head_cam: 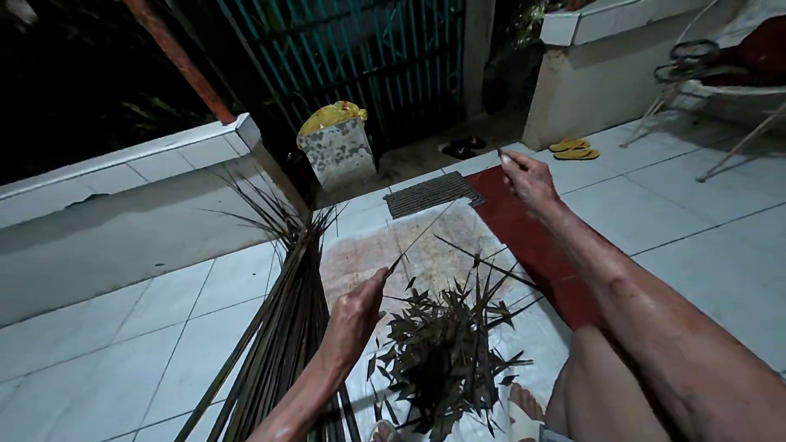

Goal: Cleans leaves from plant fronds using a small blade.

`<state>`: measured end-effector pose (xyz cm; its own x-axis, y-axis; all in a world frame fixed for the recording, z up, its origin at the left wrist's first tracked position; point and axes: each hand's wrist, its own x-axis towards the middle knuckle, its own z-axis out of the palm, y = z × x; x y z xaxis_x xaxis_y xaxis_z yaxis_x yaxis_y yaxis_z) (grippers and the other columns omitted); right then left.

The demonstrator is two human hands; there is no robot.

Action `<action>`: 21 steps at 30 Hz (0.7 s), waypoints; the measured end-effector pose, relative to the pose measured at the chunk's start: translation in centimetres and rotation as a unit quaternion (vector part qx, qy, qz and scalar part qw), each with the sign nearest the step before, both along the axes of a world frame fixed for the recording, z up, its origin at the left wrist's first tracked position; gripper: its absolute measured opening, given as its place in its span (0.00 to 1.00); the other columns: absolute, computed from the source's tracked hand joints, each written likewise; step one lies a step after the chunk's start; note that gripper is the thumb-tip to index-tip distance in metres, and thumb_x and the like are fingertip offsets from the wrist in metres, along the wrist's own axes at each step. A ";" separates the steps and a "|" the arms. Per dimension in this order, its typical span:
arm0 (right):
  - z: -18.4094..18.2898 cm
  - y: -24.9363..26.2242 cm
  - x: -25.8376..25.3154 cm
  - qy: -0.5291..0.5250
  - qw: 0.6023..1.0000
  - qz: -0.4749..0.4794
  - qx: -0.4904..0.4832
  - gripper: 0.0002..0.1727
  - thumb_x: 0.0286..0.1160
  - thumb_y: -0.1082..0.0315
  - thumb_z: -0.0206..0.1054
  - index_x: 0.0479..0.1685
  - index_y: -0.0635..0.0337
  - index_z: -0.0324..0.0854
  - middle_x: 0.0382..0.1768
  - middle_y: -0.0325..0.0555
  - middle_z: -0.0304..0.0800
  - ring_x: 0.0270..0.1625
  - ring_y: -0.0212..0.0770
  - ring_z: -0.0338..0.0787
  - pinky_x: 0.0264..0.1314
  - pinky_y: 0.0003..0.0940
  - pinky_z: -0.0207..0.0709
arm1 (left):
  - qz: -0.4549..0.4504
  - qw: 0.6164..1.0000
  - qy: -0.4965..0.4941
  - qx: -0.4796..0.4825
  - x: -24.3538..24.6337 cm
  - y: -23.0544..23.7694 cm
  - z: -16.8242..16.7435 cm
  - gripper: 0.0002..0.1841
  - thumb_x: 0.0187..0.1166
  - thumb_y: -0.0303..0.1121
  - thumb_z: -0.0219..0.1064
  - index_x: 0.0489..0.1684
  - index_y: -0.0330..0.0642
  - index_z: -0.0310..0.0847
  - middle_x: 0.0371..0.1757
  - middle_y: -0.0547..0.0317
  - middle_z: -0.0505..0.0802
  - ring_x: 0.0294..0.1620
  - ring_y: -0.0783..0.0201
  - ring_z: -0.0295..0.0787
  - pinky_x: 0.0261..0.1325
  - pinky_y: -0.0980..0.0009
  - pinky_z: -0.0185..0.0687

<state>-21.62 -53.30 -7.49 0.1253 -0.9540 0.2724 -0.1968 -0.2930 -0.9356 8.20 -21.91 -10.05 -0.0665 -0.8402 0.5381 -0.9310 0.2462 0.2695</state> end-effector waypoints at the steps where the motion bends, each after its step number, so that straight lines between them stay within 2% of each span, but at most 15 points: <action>1: 0.3 -0.6 -0.6 -0.003 1.000 -0.014 0.019 0.24 0.91 0.53 0.58 0.78 0.52 0.78 0.44 0.48 0.87 0.31 0.37 0.79 0.35 0.36 0.76 | 0.003 1.000 0.005 -0.001 0.3 0.3 0.1 0.18 0.88 0.29 0.58 0.70 0.39 0.86 0.30 0.54 0.94 0.24 0.62 0.89 0.33 0.65 0.89; 5: 0.3 -3.1 -3.2 -0.025 0.995 -0.075 0.056 0.24 0.91 0.49 0.57 0.78 0.48 0.77 0.34 0.40 0.81 0.22 0.31 0.71 0.24 0.29 0.69 | 0.023 0.999 0.031 -0.013 2.1 0.9 0.5 0.17 0.89 0.32 0.56 0.68 0.40 0.86 0.27 0.58 0.92 0.22 0.67 0.87 0.30 0.67 0.87; 8: 0.9 -0.8 -2.3 -0.003 0.996 -0.074 0.039 0.24 0.91 0.49 0.56 0.77 0.50 0.77 0.34 0.41 0.80 0.25 0.31 0.72 0.27 0.31 0.70 | 0.036 0.996 0.080 -0.008 3.3 0.9 0.7 0.17 0.90 0.33 0.56 0.66 0.39 0.87 0.27 0.60 0.93 0.22 0.69 0.87 0.29 0.69 0.87; 10: 1.5 3.0 0.0 0.029 0.999 -0.016 -0.005 0.25 0.92 0.52 0.56 0.79 0.54 0.76 0.40 0.48 0.85 0.31 0.38 0.80 0.36 0.39 0.78 | 0.035 0.988 0.146 0.021 3.8 0.5 0.7 0.17 0.91 0.36 0.55 0.65 0.39 0.87 0.27 0.63 0.93 0.19 0.72 0.86 0.25 0.71 0.87; 12: 1.9 7.5 3.0 0.066 0.995 0.050 -0.059 0.23 0.92 0.54 0.57 0.79 0.52 0.78 0.43 0.52 0.90 0.35 0.44 0.87 0.40 0.46 0.83 | 0.038 0.973 0.220 0.065 3.7 0.1 0.9 0.18 0.93 0.38 0.55 0.64 0.40 0.87 0.26 0.64 0.92 0.17 0.72 0.85 0.20 0.72 0.86; 15: 1.0 13.4 7.5 0.084 0.979 0.125 -0.138 0.21 0.91 0.58 0.59 0.77 0.48 0.81 0.33 0.47 0.88 0.25 0.41 0.83 0.28 0.43 0.81 | 0.041 0.950 0.290 0.111 3.4 -0.5 1.1 0.18 0.93 0.40 0.55 0.63 0.41 0.87 0.25 0.63 0.91 0.14 0.70 0.84 0.15 0.72 0.83; 17: 0.4 15.5 9.8 0.104 0.971 0.161 -0.141 0.20 0.89 0.57 0.60 0.76 0.41 0.82 0.33 0.42 0.89 0.27 0.38 0.85 0.32 0.43 0.84 | 0.034 0.941 0.314 0.124 3.2 -0.8 1.3 0.18 0.93 0.40 0.55 0.63 0.42 0.88 0.24 0.62 0.91 0.14 0.69 0.83 0.14 0.72 0.82; 21: -1.5 16.8 12.4 0.138 0.964 0.202 -0.107 0.21 0.89 0.46 0.58 0.75 0.30 0.83 0.33 0.38 0.90 0.31 0.37 0.87 0.39 0.45 0.83 | 0.018 0.935 0.328 0.131 2.6 -1.1 1.6 0.18 0.93 0.41 0.55 0.62 0.42 0.89 0.22 0.63 0.89 0.12 0.69 0.80 0.13 0.73 0.78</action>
